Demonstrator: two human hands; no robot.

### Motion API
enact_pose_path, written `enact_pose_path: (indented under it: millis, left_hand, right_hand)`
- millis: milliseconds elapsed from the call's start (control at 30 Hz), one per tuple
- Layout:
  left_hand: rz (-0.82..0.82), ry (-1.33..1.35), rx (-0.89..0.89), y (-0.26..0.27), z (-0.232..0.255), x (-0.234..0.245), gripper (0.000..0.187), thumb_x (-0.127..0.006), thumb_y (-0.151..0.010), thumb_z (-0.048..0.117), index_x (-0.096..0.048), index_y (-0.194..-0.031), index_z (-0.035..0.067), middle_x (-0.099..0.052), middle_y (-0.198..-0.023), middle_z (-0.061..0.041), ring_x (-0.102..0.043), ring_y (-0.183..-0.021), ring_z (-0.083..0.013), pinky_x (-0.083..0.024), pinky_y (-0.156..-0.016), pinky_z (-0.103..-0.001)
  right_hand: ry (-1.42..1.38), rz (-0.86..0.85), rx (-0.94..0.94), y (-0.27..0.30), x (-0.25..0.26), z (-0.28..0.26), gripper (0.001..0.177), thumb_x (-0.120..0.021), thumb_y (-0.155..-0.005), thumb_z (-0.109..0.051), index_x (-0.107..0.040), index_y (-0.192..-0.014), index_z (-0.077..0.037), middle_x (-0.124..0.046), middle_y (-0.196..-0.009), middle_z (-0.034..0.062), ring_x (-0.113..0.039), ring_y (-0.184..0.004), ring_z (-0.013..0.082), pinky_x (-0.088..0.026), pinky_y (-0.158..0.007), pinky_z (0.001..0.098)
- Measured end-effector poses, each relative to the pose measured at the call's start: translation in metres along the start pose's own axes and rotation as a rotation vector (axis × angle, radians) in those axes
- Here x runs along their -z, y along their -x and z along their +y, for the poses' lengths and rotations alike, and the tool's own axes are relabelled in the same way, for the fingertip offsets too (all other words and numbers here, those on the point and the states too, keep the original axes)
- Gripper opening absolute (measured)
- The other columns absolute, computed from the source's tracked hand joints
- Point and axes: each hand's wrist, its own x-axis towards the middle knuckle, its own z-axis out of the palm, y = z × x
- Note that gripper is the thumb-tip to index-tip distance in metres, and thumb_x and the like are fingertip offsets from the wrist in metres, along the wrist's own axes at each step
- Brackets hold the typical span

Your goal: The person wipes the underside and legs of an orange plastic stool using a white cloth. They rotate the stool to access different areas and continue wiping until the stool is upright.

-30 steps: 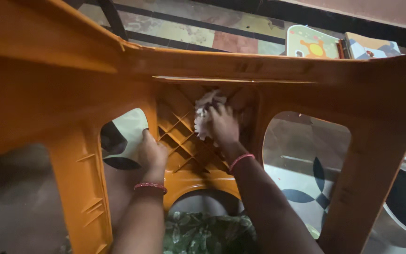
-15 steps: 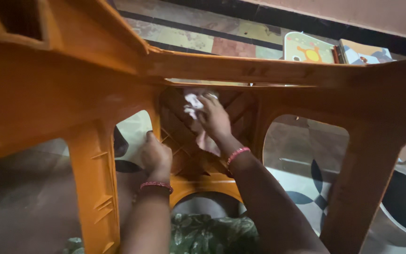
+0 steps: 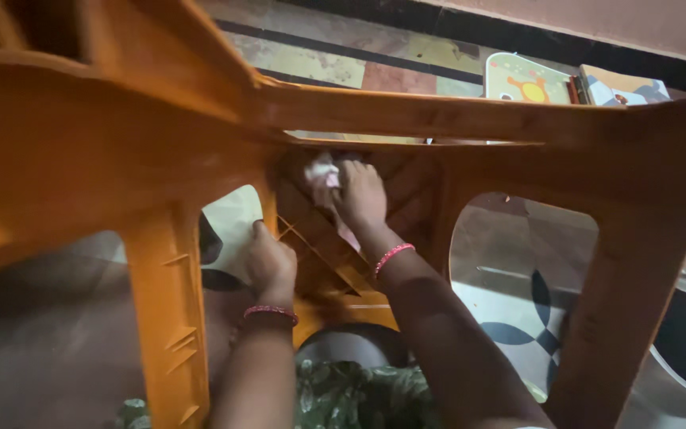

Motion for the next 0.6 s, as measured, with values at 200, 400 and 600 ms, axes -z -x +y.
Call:
enact_pose_path:
  millis: [200,400,600]
  left_hand:
    - [-0.059,0.071,0.039,-0.001,-0.005,-0.010,0.028,-0.063,-0.089,0.009,-0.054,-0.115,0.006,-0.072,-0.104,-0.022,-0.069,-0.099,-0.0430,-0.054,-0.087,-0.054]
    - [-0.002,0.090,0.019,-0.002,-0.007,-0.014,0.027,-0.061,-0.091,0.010,-0.053,-0.117,0.006,-0.070,-0.104,-0.024,-0.068,-0.097,-0.0461,-0.052,-0.085,-0.056]
    - [-0.012,0.021,-0.015,-0.003,-0.008,-0.014,0.029,-0.061,-0.090,0.008,-0.053,-0.118,0.006,-0.070,-0.108,-0.023,-0.069,-0.101,-0.0451,-0.054,-0.089,-0.053]
  right_hand:
    - [0.105,-0.076,0.408,-0.011,-0.044,-0.035,0.043,-0.069,-0.080,-0.022,-0.066,-0.122,-0.009,-0.064,-0.124,0.0099,-0.057,-0.119,0.0288,-0.047,-0.096,0.0429]
    - [0.298,-0.011,0.408,0.002,-0.031,-0.050,0.039,-0.068,-0.082,-0.021,-0.071,-0.120,-0.012,-0.065,-0.122,0.0072,-0.056,-0.117,0.0257,-0.042,-0.097,0.0422]
    - [0.268,-0.093,0.369,0.023,0.003,-0.035,0.035,-0.070,-0.074,-0.023,-0.075,-0.106,-0.011,-0.065,-0.119,0.0070,-0.055,-0.116,0.0287,-0.041,-0.095,0.0426]
